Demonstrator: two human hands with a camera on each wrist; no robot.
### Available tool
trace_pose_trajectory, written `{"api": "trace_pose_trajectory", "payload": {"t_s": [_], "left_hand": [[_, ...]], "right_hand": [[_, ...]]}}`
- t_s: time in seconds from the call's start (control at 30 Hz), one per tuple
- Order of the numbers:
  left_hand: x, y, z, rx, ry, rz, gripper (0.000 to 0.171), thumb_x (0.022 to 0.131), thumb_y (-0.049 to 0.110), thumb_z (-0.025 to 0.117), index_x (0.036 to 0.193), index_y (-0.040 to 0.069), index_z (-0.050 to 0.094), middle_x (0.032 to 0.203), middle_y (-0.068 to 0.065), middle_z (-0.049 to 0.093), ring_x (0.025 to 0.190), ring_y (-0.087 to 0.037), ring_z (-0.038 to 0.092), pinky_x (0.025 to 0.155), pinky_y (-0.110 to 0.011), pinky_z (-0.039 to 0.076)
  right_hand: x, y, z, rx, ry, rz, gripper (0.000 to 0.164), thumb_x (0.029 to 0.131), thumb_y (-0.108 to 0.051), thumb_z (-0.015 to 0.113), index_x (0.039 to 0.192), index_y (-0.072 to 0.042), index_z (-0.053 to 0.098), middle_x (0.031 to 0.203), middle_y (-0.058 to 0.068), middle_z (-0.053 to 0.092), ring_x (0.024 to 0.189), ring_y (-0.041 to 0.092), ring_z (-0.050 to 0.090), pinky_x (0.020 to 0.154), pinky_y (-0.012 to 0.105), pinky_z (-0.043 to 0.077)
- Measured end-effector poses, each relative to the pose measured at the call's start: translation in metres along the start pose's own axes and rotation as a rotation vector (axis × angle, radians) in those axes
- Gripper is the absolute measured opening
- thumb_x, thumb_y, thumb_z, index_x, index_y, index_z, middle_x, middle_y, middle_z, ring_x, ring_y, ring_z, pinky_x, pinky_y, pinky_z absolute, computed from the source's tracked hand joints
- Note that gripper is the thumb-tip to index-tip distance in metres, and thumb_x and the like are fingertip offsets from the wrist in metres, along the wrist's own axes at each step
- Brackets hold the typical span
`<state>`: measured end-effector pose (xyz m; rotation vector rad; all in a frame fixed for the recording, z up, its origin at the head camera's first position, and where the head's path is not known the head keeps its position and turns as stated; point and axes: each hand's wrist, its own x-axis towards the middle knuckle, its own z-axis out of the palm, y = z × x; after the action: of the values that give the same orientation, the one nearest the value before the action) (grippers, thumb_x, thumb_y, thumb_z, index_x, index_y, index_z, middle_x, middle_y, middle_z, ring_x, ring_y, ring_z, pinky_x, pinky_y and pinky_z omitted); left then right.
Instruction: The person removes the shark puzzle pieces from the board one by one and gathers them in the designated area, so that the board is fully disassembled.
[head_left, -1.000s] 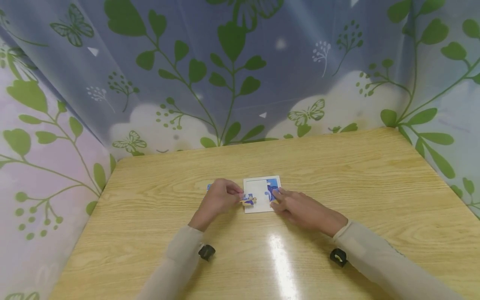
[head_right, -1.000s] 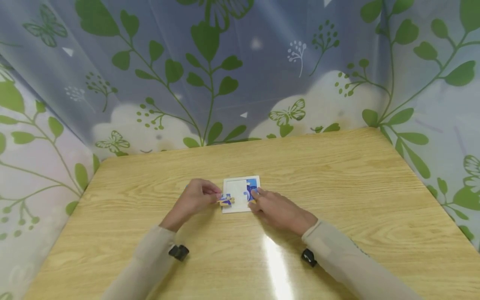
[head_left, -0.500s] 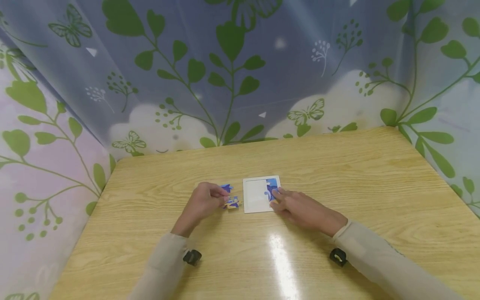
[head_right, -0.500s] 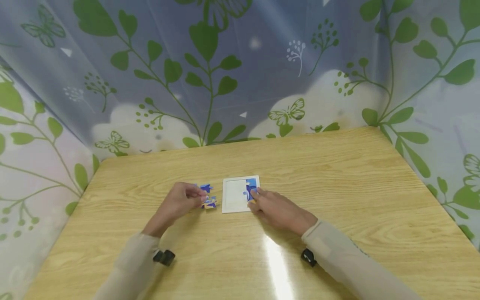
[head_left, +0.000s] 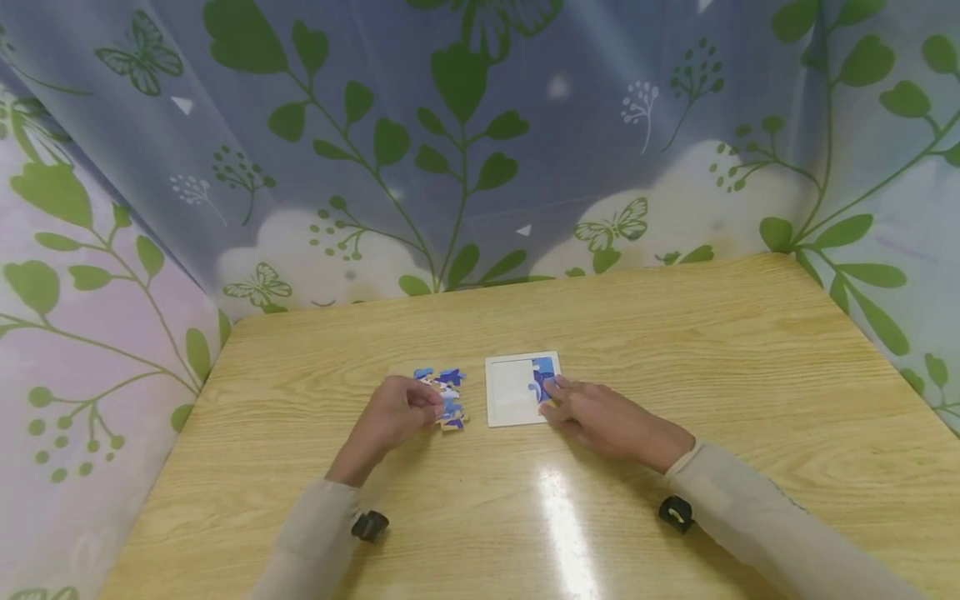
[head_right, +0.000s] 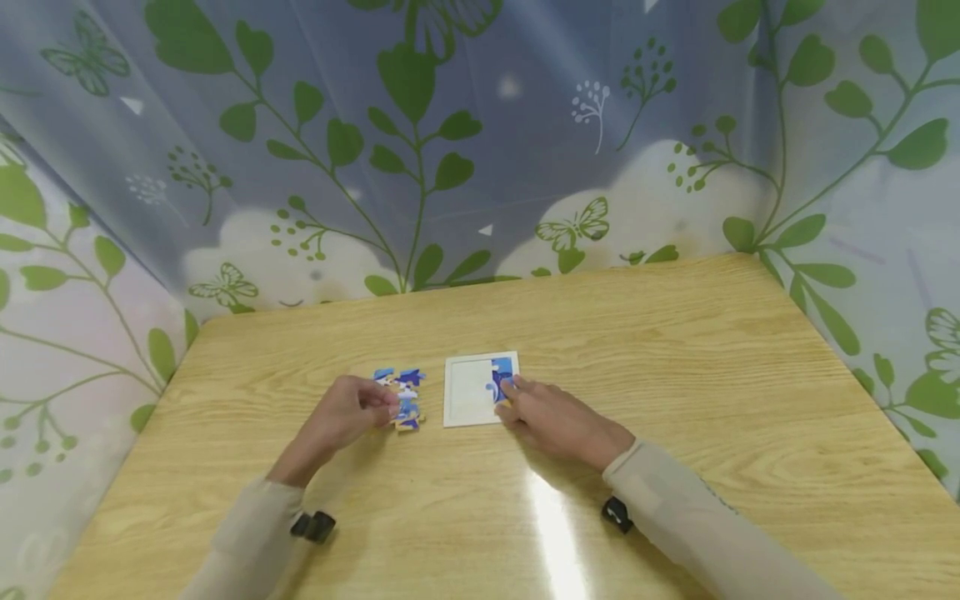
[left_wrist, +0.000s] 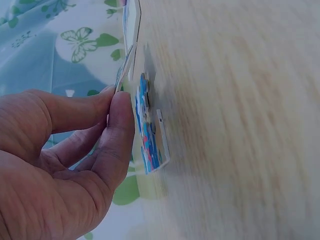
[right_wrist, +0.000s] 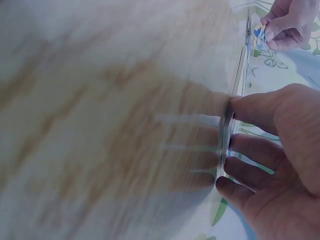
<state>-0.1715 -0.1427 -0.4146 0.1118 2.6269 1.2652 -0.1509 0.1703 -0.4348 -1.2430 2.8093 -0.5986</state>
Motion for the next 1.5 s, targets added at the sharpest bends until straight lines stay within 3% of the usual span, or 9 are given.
{"api": "trace_pose_trajectory", "payload": {"t_s": [0.23,0.5,0.8,1.3,1.5], "left_hand": [[-0.004,-0.005,-0.001,0.008,-0.013,-0.010,0.009,0.083,-0.006,0.074,0.088,0.002,0.076,0.082,-0.006,0.070,0.076,-0.017,0.063,0.067,-0.029,0.055],[-0.003,-0.008,0.001,0.082,-0.005,0.029,0.005,0.082,-0.004,0.077,0.085,0.000,0.075,0.076,-0.002,0.070,0.070,-0.014,0.063,0.064,-0.026,0.054],[-0.002,-0.006,0.003,0.179,0.011,0.040,0.004,0.082,0.001,0.079,0.081,0.003,0.075,0.072,0.001,0.068,0.067,-0.012,0.061,0.064,-0.027,0.051],[-0.003,-0.001,0.005,0.280,0.043,0.089,0.007,0.082,0.006,0.081,0.077,0.008,0.076,0.069,0.004,0.068,0.065,-0.011,0.060,0.068,-0.033,0.051],[0.001,0.005,0.006,0.277,0.044,0.108,0.006,0.083,0.004,0.080,0.081,0.008,0.077,0.073,0.002,0.069,0.068,-0.012,0.061,0.067,-0.031,0.052]], "right_hand": [[0.000,0.001,0.000,0.018,-0.014,0.007,0.021,0.099,-0.005,0.063,0.114,0.005,0.073,0.136,0.037,0.051,0.127,0.054,0.049,0.103,0.058,0.044],[0.000,0.000,0.001,0.053,-0.012,0.041,0.019,0.100,-0.011,0.065,0.111,0.001,0.073,0.139,0.037,0.050,0.129,0.054,0.048,0.104,0.059,0.042],[0.000,-0.001,0.001,0.063,-0.016,0.065,0.030,0.099,-0.012,0.066,0.122,0.006,0.069,0.141,0.035,0.049,0.131,0.052,0.047,0.106,0.057,0.041],[0.000,0.000,0.001,0.066,-0.026,0.069,0.032,0.099,-0.013,0.066,0.123,0.007,0.067,0.142,0.034,0.048,0.132,0.052,0.046,0.106,0.056,0.041],[-0.001,0.000,0.001,0.061,-0.021,0.060,0.030,0.099,-0.012,0.066,0.122,0.007,0.068,0.141,0.035,0.049,0.131,0.053,0.047,0.105,0.057,0.042]]}}
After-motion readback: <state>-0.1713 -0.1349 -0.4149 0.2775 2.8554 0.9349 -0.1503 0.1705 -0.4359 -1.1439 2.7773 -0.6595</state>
